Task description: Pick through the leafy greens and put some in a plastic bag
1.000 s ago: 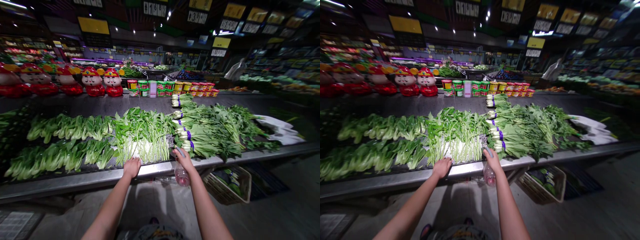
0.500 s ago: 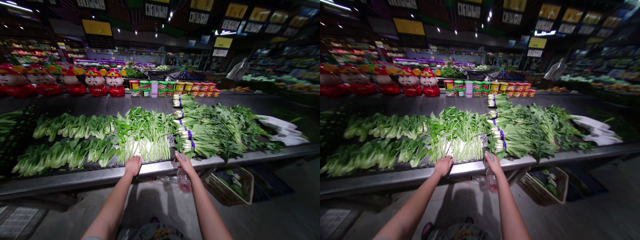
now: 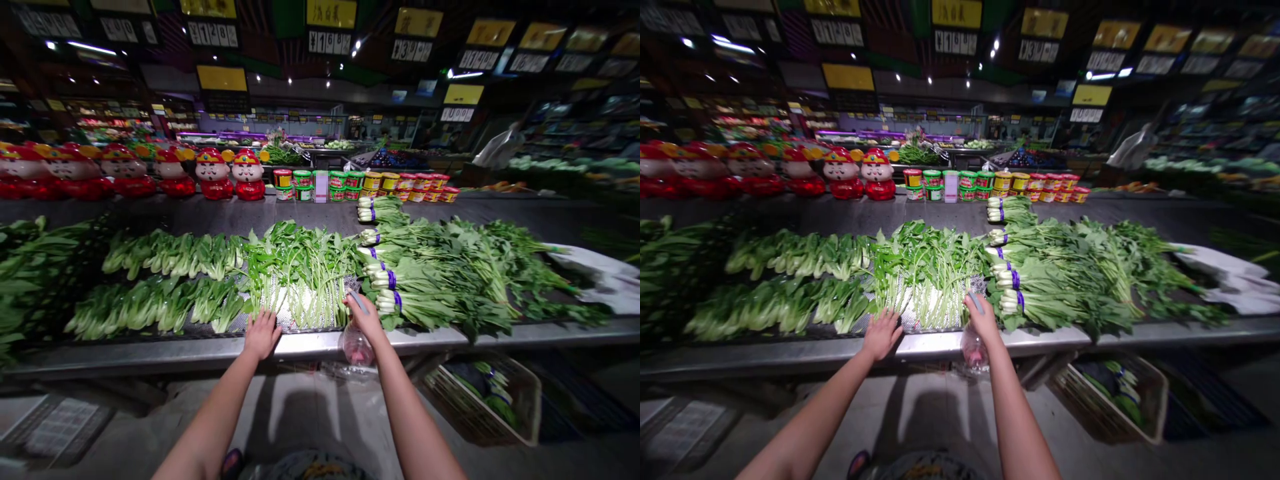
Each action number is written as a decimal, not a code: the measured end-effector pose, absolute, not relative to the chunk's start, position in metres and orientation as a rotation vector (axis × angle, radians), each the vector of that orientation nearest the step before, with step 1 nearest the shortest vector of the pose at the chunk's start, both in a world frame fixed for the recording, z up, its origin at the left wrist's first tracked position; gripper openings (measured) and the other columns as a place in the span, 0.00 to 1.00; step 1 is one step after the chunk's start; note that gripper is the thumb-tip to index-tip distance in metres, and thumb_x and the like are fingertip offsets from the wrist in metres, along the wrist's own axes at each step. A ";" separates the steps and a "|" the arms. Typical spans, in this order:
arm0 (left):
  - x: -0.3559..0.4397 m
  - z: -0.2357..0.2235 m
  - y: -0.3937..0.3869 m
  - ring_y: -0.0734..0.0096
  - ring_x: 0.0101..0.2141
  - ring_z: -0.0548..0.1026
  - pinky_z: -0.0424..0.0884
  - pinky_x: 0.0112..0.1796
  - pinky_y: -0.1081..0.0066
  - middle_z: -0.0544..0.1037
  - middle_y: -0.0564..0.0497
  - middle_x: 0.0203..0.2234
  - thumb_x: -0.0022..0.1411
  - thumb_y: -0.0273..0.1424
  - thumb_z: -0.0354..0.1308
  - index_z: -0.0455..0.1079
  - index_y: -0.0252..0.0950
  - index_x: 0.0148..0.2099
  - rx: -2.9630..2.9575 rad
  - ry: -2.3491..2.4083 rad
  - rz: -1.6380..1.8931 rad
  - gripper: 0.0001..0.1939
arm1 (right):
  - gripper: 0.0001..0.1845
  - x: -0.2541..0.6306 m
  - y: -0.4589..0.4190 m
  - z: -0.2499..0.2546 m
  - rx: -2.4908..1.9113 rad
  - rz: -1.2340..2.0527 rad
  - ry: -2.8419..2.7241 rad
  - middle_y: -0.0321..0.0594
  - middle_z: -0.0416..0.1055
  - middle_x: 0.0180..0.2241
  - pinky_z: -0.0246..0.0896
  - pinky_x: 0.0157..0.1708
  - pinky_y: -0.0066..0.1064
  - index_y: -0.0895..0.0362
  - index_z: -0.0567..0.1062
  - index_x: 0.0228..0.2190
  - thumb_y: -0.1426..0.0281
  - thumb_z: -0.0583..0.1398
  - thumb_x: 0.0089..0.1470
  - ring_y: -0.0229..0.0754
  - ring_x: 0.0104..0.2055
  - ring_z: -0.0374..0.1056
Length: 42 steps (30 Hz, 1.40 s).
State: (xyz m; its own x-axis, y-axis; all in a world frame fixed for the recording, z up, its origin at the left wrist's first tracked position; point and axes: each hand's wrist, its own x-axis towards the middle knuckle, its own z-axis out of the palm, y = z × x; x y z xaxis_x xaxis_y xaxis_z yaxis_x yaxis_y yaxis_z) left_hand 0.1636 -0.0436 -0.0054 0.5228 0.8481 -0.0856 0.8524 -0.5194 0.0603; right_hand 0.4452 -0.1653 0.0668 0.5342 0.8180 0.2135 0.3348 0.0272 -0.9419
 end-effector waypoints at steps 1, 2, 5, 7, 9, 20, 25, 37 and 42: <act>0.159 -0.006 -0.042 0.55 0.67 0.44 0.37 0.63 0.45 0.55 0.43 0.67 0.69 0.44 0.35 0.53 0.38 0.68 2.631 1.531 -0.082 0.30 | 0.26 0.445 -0.160 0.067 -1.555 0.475 -1.014 0.46 0.78 0.36 0.68 0.33 0.37 0.57 0.79 0.33 0.47 0.57 0.51 0.50 0.39 0.73; 0.156 -0.007 -0.040 0.54 0.67 0.44 0.38 0.63 0.45 0.55 0.42 0.67 0.69 0.45 0.35 0.52 0.37 0.68 2.600 1.565 -0.103 0.31 | 0.26 0.444 -0.154 0.068 -1.551 0.451 -1.009 0.46 0.78 0.36 0.68 0.34 0.37 0.57 0.79 0.35 0.48 0.57 0.52 0.50 0.38 0.72; 0.150 -0.008 -0.037 0.54 0.67 0.46 0.41 0.63 0.46 0.55 0.42 0.67 0.69 0.45 0.34 0.52 0.36 0.68 2.521 1.583 -0.185 0.32 | 0.28 0.445 -0.133 0.070 -1.527 0.385 -1.003 0.46 0.77 0.40 0.68 0.36 0.38 0.58 0.78 0.42 0.48 0.56 0.54 0.50 0.40 0.72; 0.150 -0.007 -0.037 0.54 0.67 0.47 0.42 0.63 0.46 0.55 0.42 0.67 0.69 0.45 0.33 0.52 0.37 0.68 2.490 1.563 -0.227 0.32 | 0.28 0.447 -0.119 0.071 -1.517 0.353 -1.023 0.47 0.77 0.41 0.67 0.38 0.38 0.58 0.77 0.43 0.49 0.55 0.55 0.50 0.41 0.71; 0.151 -0.005 -0.037 0.54 0.67 0.47 0.41 0.63 0.46 0.54 0.43 0.67 0.69 0.45 0.33 0.51 0.36 0.68 2.469 1.557 -0.252 0.32 | 0.28 0.448 -0.107 0.070 -1.517 0.324 -1.050 0.47 0.77 0.41 0.66 0.41 0.39 0.58 0.78 0.42 0.49 0.54 0.55 0.50 0.42 0.71; 0.154 0.002 -0.040 0.56 0.67 0.46 0.40 0.64 0.47 0.52 0.44 0.67 0.68 0.45 0.31 0.49 0.33 0.69 2.431 1.567 -0.296 0.34 | 0.25 0.456 -0.078 0.046 -1.606 0.379 -1.100 0.42 0.75 0.32 0.63 0.36 0.36 0.59 0.77 0.35 0.50 0.61 0.45 0.44 0.31 0.68; 0.154 0.004 -0.041 0.56 0.67 0.46 0.40 0.64 0.48 0.53 0.44 0.67 0.68 0.46 0.31 0.50 0.34 0.69 2.423 1.557 -0.288 0.34 | 0.21 0.461 -0.075 0.042 -1.677 0.448 -1.148 0.41 0.74 0.31 0.62 0.35 0.36 0.58 0.75 0.35 0.53 0.61 0.46 0.45 0.31 0.68; 0.153 0.002 -0.040 0.57 0.67 0.48 0.41 0.64 0.49 0.55 0.44 0.67 0.68 0.45 0.31 0.52 0.35 0.68 2.431 1.554 -0.280 0.33 | 0.33 0.453 -0.077 0.049 -1.908 0.338 -1.110 0.45 0.76 0.36 0.60 0.35 0.38 0.54 0.76 0.32 0.43 0.44 0.57 0.52 0.37 0.70; 0.153 0.000 -0.040 0.57 0.66 0.50 0.42 0.64 0.49 0.56 0.44 0.66 0.68 0.45 0.32 0.53 0.35 0.68 2.435 1.555 -0.259 0.33 | 0.34 0.453 -0.073 0.050 -1.988 0.298 -1.109 0.45 0.76 0.32 0.59 0.33 0.38 0.53 0.76 0.28 0.43 0.43 0.57 0.51 0.33 0.69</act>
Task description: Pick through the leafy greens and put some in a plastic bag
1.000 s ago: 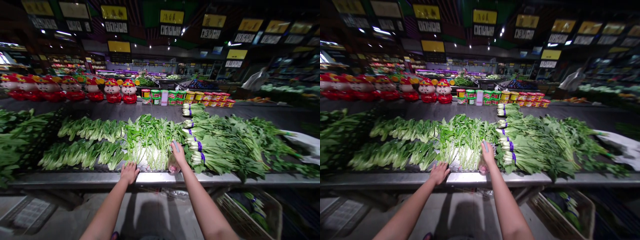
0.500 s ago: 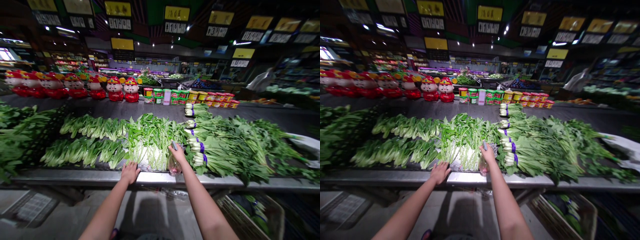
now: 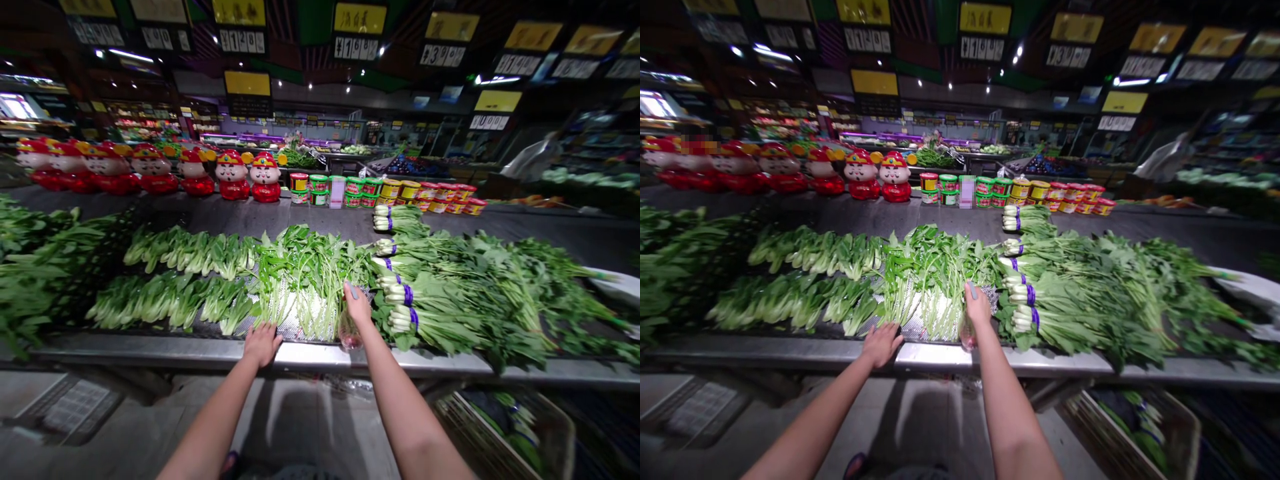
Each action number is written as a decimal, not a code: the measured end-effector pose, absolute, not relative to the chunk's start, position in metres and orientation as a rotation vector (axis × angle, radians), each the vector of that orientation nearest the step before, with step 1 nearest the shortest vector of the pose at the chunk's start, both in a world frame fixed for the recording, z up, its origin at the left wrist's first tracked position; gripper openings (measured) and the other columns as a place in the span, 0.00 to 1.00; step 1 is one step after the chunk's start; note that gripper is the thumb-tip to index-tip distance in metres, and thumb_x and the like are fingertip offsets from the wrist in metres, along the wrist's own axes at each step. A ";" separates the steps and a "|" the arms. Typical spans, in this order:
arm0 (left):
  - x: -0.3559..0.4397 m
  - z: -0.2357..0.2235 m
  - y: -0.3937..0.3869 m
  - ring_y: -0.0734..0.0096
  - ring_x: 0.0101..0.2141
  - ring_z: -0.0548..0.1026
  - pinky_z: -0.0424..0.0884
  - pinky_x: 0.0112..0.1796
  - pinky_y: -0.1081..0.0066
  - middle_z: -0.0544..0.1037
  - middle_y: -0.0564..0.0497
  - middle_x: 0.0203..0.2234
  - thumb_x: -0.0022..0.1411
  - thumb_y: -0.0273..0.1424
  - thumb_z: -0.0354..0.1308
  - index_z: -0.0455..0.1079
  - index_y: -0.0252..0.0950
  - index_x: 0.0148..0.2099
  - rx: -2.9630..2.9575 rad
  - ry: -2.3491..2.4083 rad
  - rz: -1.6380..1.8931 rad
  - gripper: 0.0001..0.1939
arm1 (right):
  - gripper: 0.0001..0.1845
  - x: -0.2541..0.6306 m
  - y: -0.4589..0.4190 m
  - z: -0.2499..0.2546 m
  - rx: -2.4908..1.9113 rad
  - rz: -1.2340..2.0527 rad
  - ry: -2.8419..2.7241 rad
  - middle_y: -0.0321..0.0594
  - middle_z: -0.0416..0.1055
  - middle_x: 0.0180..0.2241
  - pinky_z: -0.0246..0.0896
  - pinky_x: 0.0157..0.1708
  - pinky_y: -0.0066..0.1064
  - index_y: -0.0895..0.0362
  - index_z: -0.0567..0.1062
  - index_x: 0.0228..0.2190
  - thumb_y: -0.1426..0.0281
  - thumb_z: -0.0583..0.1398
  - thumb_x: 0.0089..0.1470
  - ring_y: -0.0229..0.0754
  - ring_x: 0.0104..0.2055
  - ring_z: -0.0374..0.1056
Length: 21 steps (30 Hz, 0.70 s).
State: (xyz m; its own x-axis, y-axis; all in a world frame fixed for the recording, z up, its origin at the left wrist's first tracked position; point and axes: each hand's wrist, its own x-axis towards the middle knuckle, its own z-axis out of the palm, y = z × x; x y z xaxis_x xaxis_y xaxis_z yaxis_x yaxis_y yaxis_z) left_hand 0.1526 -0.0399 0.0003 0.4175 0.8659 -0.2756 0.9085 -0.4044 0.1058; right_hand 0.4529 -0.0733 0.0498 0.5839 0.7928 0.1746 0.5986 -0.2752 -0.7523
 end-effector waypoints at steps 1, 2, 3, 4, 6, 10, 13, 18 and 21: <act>0.153 0.000 -0.040 0.57 0.66 0.50 0.42 0.64 0.49 0.56 0.44 0.66 0.68 0.45 0.32 0.53 0.35 0.68 2.433 1.556 -0.258 0.32 | 0.34 0.453 -0.073 0.050 -1.995 0.296 -1.106 0.45 0.76 0.31 0.59 0.33 0.38 0.53 0.76 0.28 0.43 0.43 0.57 0.50 0.33 0.69; 0.153 0.000 -0.040 0.57 0.66 0.50 0.42 0.64 0.49 0.56 0.44 0.66 0.68 0.45 0.32 0.53 0.35 0.68 2.431 1.556 -0.257 0.32 | 0.33 0.453 -0.072 0.049 -1.997 0.292 -1.103 0.46 0.76 0.31 0.60 0.33 0.38 0.53 0.76 0.28 0.43 0.44 0.57 0.50 0.32 0.69; 0.152 0.000 -0.040 0.57 0.66 0.50 0.42 0.64 0.49 0.56 0.44 0.66 0.68 0.45 0.32 0.53 0.35 0.68 2.429 1.556 -0.256 0.32 | 0.33 0.453 -0.072 0.049 -1.991 0.285 -1.103 0.46 0.75 0.30 0.60 0.33 0.38 0.53 0.76 0.28 0.43 0.44 0.57 0.50 0.32 0.69; 0.152 0.000 -0.040 0.57 0.66 0.50 0.42 0.64 0.49 0.56 0.44 0.66 0.68 0.45 0.32 0.53 0.36 0.68 2.428 1.555 -0.255 0.32 | 0.33 0.453 -0.071 0.048 -1.973 0.278 -1.108 0.46 0.75 0.30 0.60 0.34 0.39 0.54 0.76 0.27 0.44 0.45 0.57 0.50 0.32 0.69; 0.152 0.000 -0.040 0.57 0.66 0.50 0.42 0.64 0.49 0.56 0.44 0.66 0.68 0.45 0.32 0.53 0.36 0.68 2.429 1.555 -0.251 0.32 | 0.31 0.454 -0.069 0.045 -1.896 0.274 -1.127 0.46 0.75 0.31 0.61 0.35 0.39 0.54 0.76 0.28 0.45 0.46 0.57 0.51 0.33 0.70; 0.152 0.000 -0.041 0.57 0.66 0.51 0.43 0.63 0.49 0.56 0.45 0.66 0.68 0.46 0.32 0.53 0.37 0.67 2.423 1.548 -0.240 0.32 | 0.27 0.457 -0.066 0.036 -1.728 0.357 -1.109 0.44 0.75 0.29 0.62 0.33 0.38 0.55 0.76 0.30 0.47 0.51 0.54 0.49 0.31 0.69; 0.152 -0.001 -0.040 0.57 0.66 0.51 0.43 0.63 0.48 0.57 0.45 0.66 0.68 0.46 0.32 0.54 0.37 0.67 2.419 1.548 -0.216 0.32 | 0.25 0.458 -0.065 0.032 -1.674 0.397 -1.085 0.42 0.75 0.28 0.63 0.33 0.38 0.56 0.77 0.31 0.48 0.53 0.53 0.48 0.30 0.69; 0.151 -0.003 -0.040 0.58 0.66 0.51 0.42 0.64 0.49 0.57 0.45 0.66 0.68 0.45 0.32 0.54 0.36 0.67 2.424 1.552 -0.207 0.32 | 0.24 0.453 -0.070 0.035 -1.624 0.323 -1.149 0.42 0.74 0.28 0.63 0.36 0.38 0.55 0.75 0.28 0.49 0.52 0.56 0.47 0.32 0.69; 0.151 -0.003 -0.041 0.58 0.66 0.51 0.42 0.64 0.49 0.57 0.45 0.66 0.68 0.45 0.32 0.54 0.37 0.67 2.418 1.549 -0.214 0.32 | 0.24 0.450 -0.075 0.039 -1.621 0.294 -1.162 0.41 0.72 0.26 0.62 0.34 0.38 0.54 0.74 0.26 0.49 0.51 0.57 0.46 0.30 0.67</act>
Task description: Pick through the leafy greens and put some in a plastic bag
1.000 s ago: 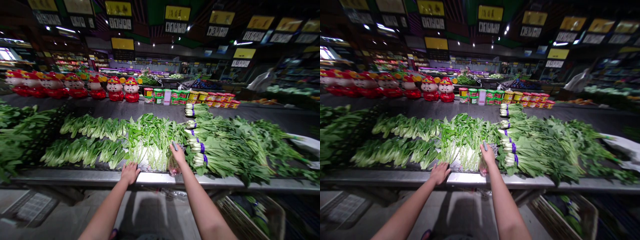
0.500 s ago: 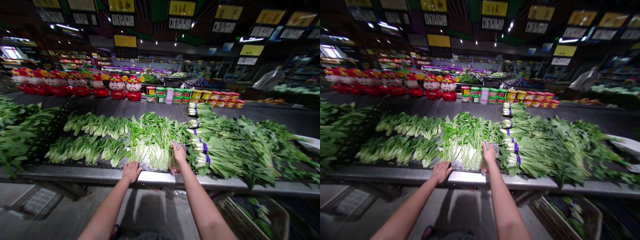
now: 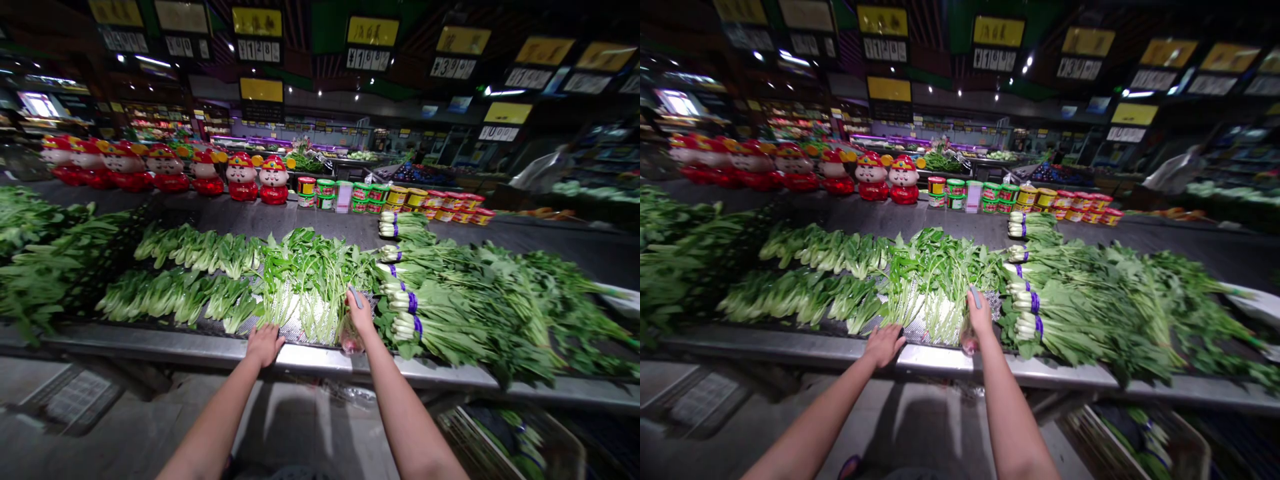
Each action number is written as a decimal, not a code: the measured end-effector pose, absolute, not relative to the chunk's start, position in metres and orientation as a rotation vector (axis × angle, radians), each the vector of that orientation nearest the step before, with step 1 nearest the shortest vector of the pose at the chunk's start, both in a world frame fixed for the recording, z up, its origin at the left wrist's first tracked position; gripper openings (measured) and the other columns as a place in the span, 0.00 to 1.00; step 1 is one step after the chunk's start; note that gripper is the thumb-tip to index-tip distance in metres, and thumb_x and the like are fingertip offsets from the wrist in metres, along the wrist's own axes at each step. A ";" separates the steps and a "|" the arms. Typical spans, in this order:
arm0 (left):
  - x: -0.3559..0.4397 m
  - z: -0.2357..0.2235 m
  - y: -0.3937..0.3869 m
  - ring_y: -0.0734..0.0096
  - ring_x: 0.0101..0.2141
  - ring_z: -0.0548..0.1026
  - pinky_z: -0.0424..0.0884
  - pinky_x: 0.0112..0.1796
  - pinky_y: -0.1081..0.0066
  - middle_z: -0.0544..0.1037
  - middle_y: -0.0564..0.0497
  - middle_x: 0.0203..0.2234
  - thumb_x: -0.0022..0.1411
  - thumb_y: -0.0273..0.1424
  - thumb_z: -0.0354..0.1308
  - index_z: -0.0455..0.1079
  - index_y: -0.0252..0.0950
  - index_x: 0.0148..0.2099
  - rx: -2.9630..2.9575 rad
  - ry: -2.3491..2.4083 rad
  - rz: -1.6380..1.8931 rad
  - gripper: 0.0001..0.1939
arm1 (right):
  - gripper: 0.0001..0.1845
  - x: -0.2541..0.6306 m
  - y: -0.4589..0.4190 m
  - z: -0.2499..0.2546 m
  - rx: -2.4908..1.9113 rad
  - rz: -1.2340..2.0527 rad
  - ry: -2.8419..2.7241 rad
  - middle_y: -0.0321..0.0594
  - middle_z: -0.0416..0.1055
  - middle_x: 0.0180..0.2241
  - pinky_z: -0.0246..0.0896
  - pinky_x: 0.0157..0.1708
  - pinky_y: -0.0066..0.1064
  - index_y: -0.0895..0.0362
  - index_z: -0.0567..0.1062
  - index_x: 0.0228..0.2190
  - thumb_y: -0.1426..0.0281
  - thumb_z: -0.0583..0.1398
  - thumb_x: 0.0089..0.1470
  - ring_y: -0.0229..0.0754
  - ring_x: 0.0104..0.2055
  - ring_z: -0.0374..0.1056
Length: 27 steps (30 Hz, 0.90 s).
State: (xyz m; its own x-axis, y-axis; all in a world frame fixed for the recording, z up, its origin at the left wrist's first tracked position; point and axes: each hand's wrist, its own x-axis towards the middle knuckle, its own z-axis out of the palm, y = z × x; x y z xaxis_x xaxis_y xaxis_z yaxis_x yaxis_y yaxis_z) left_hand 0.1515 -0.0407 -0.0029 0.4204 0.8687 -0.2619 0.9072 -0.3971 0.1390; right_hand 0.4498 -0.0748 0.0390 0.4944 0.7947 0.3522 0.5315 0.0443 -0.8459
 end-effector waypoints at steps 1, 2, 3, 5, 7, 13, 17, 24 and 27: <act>0.152 -0.003 -0.041 0.58 0.66 0.51 0.42 0.64 0.49 0.57 0.45 0.66 0.68 0.46 0.32 0.54 0.37 0.67 2.416 1.549 -0.216 0.32 | 0.24 0.449 -0.076 0.040 -1.621 0.295 -1.159 0.41 0.72 0.26 0.62 0.33 0.37 0.54 0.74 0.26 0.49 0.51 0.57 0.46 0.29 0.67; 0.152 -0.002 -0.041 0.57 0.66 0.51 0.42 0.64 0.49 0.57 0.45 0.66 0.68 0.46 0.32 0.54 0.37 0.67 2.414 1.548 -0.217 0.32 | 0.24 0.448 -0.077 0.040 -1.620 0.298 -1.154 0.41 0.72 0.26 0.62 0.33 0.37 0.55 0.74 0.27 0.49 0.51 0.57 0.46 0.29 0.67; 0.152 -0.002 -0.041 0.57 0.66 0.51 0.42 0.64 0.49 0.57 0.45 0.66 0.68 0.46 0.32 0.54 0.37 0.67 2.413 1.549 -0.218 0.32 | 0.24 0.448 -0.077 0.040 -1.619 0.304 -1.148 0.42 0.73 0.27 0.63 0.33 0.38 0.55 0.74 0.28 0.49 0.51 0.56 0.47 0.30 0.67; 0.152 -0.002 -0.041 0.57 0.66 0.51 0.42 0.64 0.49 0.57 0.45 0.66 0.68 0.45 0.32 0.54 0.38 0.67 2.410 1.552 -0.210 0.32 | 0.24 0.447 -0.078 0.040 -1.612 0.328 -1.137 0.44 0.75 0.31 0.64 0.36 0.39 0.56 0.75 0.30 0.49 0.51 0.56 0.48 0.34 0.69; 0.152 -0.002 -0.042 0.57 0.66 0.51 0.42 0.63 0.49 0.57 0.45 0.66 0.68 0.46 0.32 0.54 0.38 0.67 2.404 1.554 -0.202 0.32 | 0.26 0.447 -0.078 0.041 -1.585 0.365 -1.130 0.47 0.76 0.37 0.65 0.40 0.40 0.57 0.77 0.36 0.49 0.53 0.55 0.50 0.39 0.71; 0.152 -0.004 -0.041 0.57 0.66 0.51 0.42 0.64 0.49 0.58 0.44 0.65 0.67 0.46 0.33 0.54 0.38 0.67 2.385 1.543 -0.159 0.32 | 0.28 0.440 -0.074 0.060 -1.491 0.459 -1.214 0.48 0.77 0.42 0.66 0.43 0.42 0.57 0.77 0.41 0.47 0.56 0.52 0.51 0.42 0.72; 0.151 -0.005 -0.041 0.57 0.66 0.51 0.42 0.63 0.49 0.59 0.45 0.65 0.67 0.46 0.33 0.55 0.39 0.67 2.374 1.543 -0.141 0.32 | 0.30 0.428 -0.068 0.082 -1.455 0.503 -1.226 0.46 0.77 0.38 0.67 0.36 0.38 0.56 0.77 0.37 0.44 0.54 0.53 0.51 0.40 0.72; 0.152 -0.002 -0.043 0.57 0.66 0.52 0.41 0.64 0.49 0.59 0.44 0.65 0.68 0.46 0.32 0.55 0.38 0.67 2.379 1.539 -0.167 0.32 | 0.32 0.419 -0.064 0.097 -1.468 0.435 -1.289 0.41 0.74 0.29 0.63 0.31 0.34 0.56 0.74 0.26 0.44 0.46 0.59 0.45 0.33 0.69; 0.152 -0.001 -0.043 0.57 0.66 0.52 0.41 0.64 0.49 0.60 0.45 0.65 0.68 0.46 0.33 0.55 0.39 0.67 2.385 1.534 -0.166 0.32 | 0.33 0.418 -0.066 0.097 -1.526 0.384 -1.288 0.38 0.69 0.22 0.60 0.30 0.33 0.55 0.70 0.21 0.43 0.45 0.59 0.42 0.27 0.64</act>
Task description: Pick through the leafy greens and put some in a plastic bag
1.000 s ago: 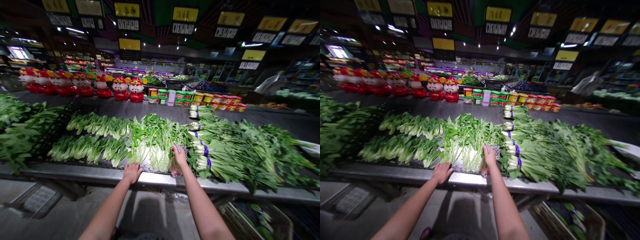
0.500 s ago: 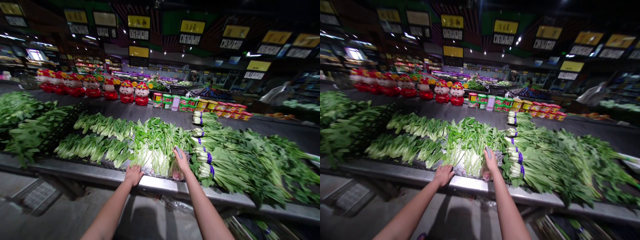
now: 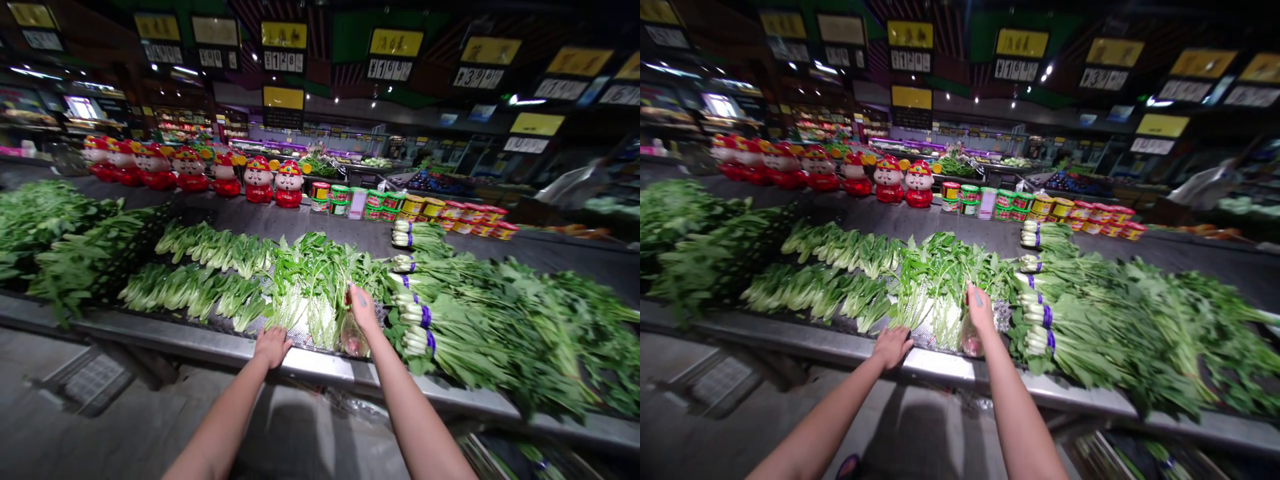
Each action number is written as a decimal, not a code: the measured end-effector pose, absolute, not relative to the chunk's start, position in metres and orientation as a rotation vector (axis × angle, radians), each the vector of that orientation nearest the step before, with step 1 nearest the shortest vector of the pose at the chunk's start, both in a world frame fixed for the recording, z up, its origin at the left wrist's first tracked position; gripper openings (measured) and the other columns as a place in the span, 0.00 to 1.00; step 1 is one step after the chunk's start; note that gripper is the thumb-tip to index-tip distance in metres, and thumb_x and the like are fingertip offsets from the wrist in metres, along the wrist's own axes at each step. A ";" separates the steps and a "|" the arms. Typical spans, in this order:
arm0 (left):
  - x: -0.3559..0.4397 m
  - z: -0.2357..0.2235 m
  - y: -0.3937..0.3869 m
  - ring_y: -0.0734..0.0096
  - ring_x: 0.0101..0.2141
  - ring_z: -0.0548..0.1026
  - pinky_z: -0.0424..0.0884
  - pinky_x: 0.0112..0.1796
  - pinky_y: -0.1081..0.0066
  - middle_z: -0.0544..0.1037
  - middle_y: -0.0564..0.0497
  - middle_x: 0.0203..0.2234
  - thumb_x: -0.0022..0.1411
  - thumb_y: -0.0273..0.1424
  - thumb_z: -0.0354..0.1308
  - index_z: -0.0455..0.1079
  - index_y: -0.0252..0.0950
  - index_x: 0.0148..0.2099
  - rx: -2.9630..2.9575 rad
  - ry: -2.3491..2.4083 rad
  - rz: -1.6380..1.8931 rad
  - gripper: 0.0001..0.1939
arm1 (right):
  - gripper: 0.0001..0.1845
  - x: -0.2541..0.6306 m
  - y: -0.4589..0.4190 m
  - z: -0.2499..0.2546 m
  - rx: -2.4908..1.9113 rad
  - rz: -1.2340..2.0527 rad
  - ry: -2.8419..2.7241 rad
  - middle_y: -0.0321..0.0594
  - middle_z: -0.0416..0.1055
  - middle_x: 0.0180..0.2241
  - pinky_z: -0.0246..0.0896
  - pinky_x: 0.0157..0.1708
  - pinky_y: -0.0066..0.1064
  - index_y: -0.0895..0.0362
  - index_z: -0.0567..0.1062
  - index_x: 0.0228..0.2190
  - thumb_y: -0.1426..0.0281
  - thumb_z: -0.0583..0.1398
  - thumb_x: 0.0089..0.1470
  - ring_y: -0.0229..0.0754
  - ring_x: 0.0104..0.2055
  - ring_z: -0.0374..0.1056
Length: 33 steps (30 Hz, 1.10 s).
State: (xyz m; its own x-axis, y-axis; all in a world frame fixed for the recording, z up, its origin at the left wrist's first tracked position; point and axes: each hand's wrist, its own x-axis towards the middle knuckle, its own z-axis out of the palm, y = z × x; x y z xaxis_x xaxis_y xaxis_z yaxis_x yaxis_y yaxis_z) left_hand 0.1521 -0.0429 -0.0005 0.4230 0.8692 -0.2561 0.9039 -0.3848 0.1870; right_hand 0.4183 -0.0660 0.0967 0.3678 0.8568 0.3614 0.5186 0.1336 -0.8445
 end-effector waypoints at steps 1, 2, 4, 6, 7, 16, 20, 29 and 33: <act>0.152 0.000 -0.043 0.57 0.66 0.52 0.41 0.64 0.49 0.60 0.45 0.65 0.68 0.46 0.32 0.55 0.39 0.67 2.385 1.533 -0.164 0.31 | 0.33 0.418 -0.067 0.097 -1.543 0.373 -1.283 0.37 0.68 0.21 0.60 0.30 0.33 0.55 0.69 0.21 0.43 0.45 0.59 0.42 0.26 0.64; 0.152 0.000 -0.043 0.57 0.66 0.52 0.41 0.64 0.49 0.60 0.45 0.65 0.68 0.46 0.32 0.55 0.39 0.67 2.383 1.533 -0.162 0.31 | 0.33 0.418 -0.067 0.098 -1.552 0.372 -1.278 0.37 0.68 0.21 0.60 0.29 0.33 0.55 0.69 0.21 0.43 0.45 0.59 0.42 0.26 0.64; 0.152 -0.001 -0.042 0.57 0.66 0.52 0.41 0.64 0.49 0.60 0.45 0.65 0.68 0.46 0.32 0.55 0.39 0.67 2.379 1.532 -0.163 0.32 | 0.32 0.420 -0.067 0.100 -1.546 0.399 -1.263 0.39 0.71 0.24 0.61 0.29 0.33 0.55 0.72 0.23 0.43 0.47 0.58 0.43 0.29 0.67; 0.152 -0.001 -0.042 0.57 0.66 0.52 0.42 0.64 0.49 0.60 0.45 0.65 0.68 0.46 0.32 0.55 0.38 0.67 2.377 1.531 -0.165 0.32 | 0.31 0.421 -0.065 0.104 -1.525 0.439 -1.244 0.41 0.75 0.29 0.63 0.30 0.34 0.55 0.75 0.28 0.43 0.49 0.57 0.46 0.32 0.70; 0.152 -0.001 -0.042 0.57 0.66 0.52 0.42 0.64 0.49 0.60 0.45 0.65 0.68 0.46 0.32 0.55 0.38 0.67 2.376 1.532 -0.164 0.32 | 0.30 0.422 -0.063 0.107 -1.517 0.456 -1.239 0.43 0.76 0.32 0.64 0.31 0.34 0.56 0.76 0.30 0.43 0.50 0.56 0.47 0.34 0.71; 0.153 0.002 -0.042 0.57 0.66 0.52 0.42 0.63 0.50 0.59 0.44 0.65 0.68 0.46 0.32 0.54 0.37 0.67 2.368 1.533 -0.190 0.32 | 0.29 0.415 -0.052 0.135 -1.458 0.552 -1.287 0.43 0.77 0.32 0.65 0.27 0.34 0.55 0.76 0.28 0.43 0.53 0.54 0.46 0.33 0.71; 0.153 0.002 -0.041 0.57 0.66 0.52 0.42 0.64 0.50 0.59 0.43 0.65 0.68 0.46 0.32 0.54 0.37 0.67 2.364 1.536 -0.186 0.32 | 0.28 0.406 -0.054 0.133 -1.445 0.553 -1.339 0.38 0.72 0.23 0.63 0.24 0.34 0.54 0.72 0.22 0.43 0.52 0.55 0.43 0.25 0.67; 0.152 -0.003 -0.041 0.58 0.65 0.53 0.42 0.63 0.49 0.60 0.45 0.65 0.67 0.46 0.33 0.55 0.41 0.66 2.367 1.536 -0.146 0.31 | 0.27 0.403 -0.054 0.126 -1.373 0.666 -1.333 0.43 0.77 0.36 0.66 0.27 0.33 0.55 0.77 0.32 0.45 0.53 0.55 0.47 0.37 0.72; 0.151 -0.004 -0.041 0.57 0.65 0.53 0.42 0.63 0.50 0.61 0.45 0.65 0.67 0.46 0.33 0.56 0.40 0.66 2.363 1.536 -0.132 0.32 | 0.27 0.399 -0.055 0.133 -1.317 0.719 -1.371 0.44 0.77 0.39 0.66 0.27 0.33 0.55 0.78 0.34 0.46 0.54 0.55 0.47 0.38 0.71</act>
State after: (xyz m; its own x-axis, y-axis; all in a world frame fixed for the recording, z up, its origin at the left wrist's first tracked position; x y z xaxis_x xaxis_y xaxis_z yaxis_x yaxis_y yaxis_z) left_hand 0.1515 -0.0412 -0.0036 0.4178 0.8741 -0.2477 0.9036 -0.3713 0.2135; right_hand 0.3986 -0.0553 0.1329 0.1613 0.9486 0.2724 0.3155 0.2120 -0.9249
